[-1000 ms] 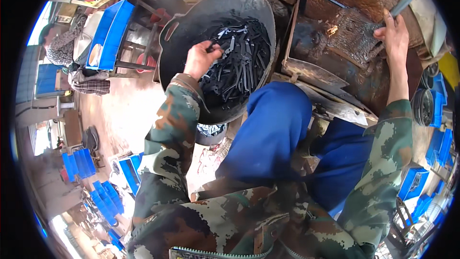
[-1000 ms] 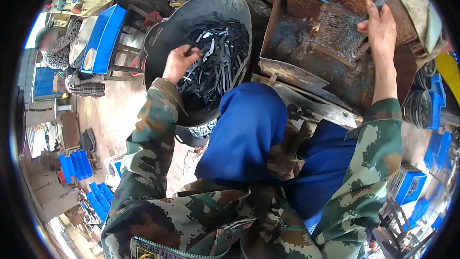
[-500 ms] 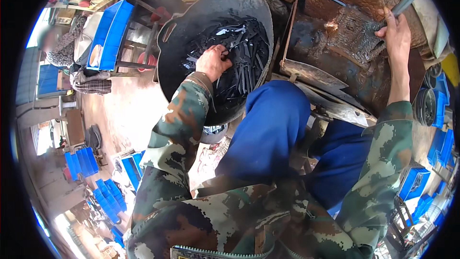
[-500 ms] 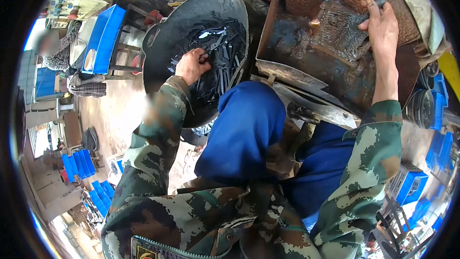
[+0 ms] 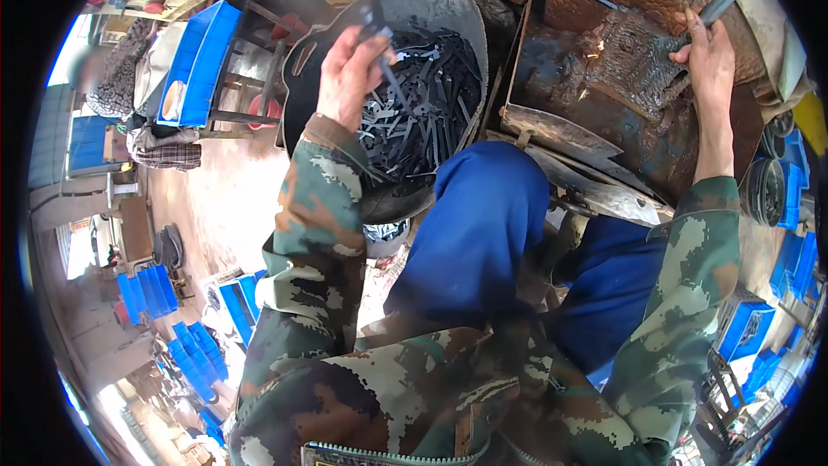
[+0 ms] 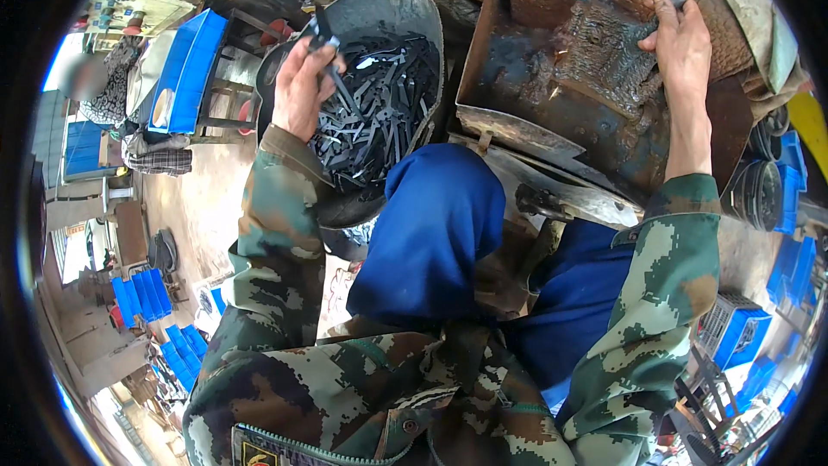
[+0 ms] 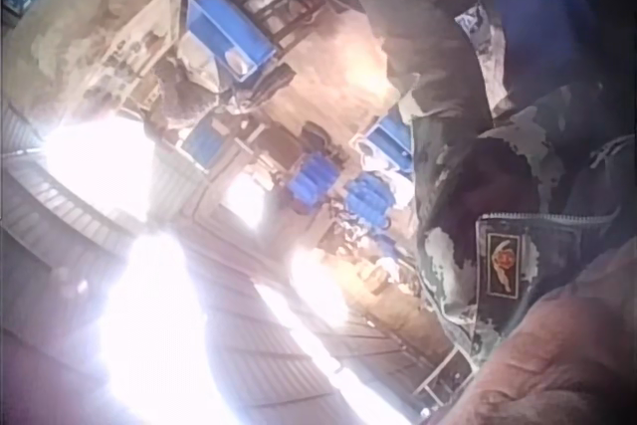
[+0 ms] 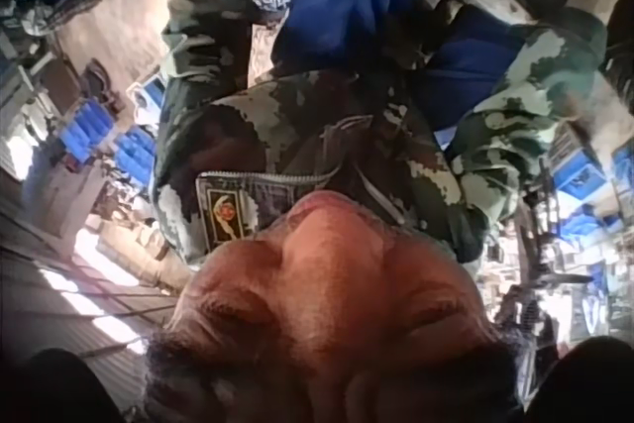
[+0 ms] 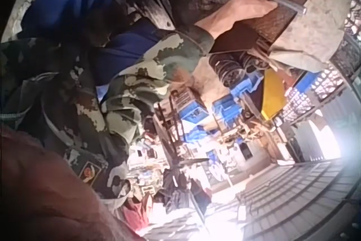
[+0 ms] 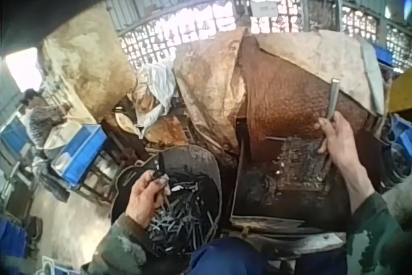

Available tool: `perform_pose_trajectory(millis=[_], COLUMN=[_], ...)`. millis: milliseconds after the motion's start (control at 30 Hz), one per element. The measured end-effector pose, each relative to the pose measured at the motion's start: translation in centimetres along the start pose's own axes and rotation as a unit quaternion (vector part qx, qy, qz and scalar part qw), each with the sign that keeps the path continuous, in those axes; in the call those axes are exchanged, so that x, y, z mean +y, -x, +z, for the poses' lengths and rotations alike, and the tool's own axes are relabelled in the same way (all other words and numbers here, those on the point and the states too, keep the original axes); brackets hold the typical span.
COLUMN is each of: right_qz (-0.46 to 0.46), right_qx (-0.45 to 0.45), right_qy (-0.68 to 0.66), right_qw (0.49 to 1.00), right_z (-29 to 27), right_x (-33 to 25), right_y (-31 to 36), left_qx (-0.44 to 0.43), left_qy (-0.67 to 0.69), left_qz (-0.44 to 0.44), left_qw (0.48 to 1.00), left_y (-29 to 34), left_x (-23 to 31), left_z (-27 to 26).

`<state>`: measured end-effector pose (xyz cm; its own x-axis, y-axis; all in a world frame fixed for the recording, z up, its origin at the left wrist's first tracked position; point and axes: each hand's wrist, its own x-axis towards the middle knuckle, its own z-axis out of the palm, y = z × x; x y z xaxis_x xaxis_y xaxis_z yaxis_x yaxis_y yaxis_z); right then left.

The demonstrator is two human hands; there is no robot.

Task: Picking metal parts from a container and placing them into a fabrication machine for processing.

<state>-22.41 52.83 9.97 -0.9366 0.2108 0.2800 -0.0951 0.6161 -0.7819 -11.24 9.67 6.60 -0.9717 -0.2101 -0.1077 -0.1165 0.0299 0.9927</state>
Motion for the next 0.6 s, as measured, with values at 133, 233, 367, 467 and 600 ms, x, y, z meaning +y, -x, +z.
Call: perform_pose_trajectory(millis=[133,233,367,467,600], right_qz=[-0.004,-0.007,-0.008,-0.07,-0.113], right_qx=[0.001,-0.001,-0.001,0.005,-0.01], right_qy=[-0.006,-0.015,0.011,0.036,-0.105], right_qw=[1.0,1.0,1.0,0.997,0.988], right_z=[-0.1,0.1,-0.5,0.3,-0.5], right_x=[-0.3,0.4,1.5,2.5,4.5], right_y=[-0.1,-0.3,-0.4,-1.2,-1.8], left_qx=[-0.091,-0.16,-0.234,-0.177,-0.197], left_qy=[0.194,0.307,0.372,0.323,0.256], left_qz=[0.043,0.006,0.013,0.088,0.09], left_qw=[0.976,0.938,0.898,0.926,0.942], left_y=[0.0,0.3,-0.6,-1.0,-1.4], left_x=[4.2,7.1,8.8,9.4,6.1], left_z=[8.2,15.6,24.9,28.4,30.5])
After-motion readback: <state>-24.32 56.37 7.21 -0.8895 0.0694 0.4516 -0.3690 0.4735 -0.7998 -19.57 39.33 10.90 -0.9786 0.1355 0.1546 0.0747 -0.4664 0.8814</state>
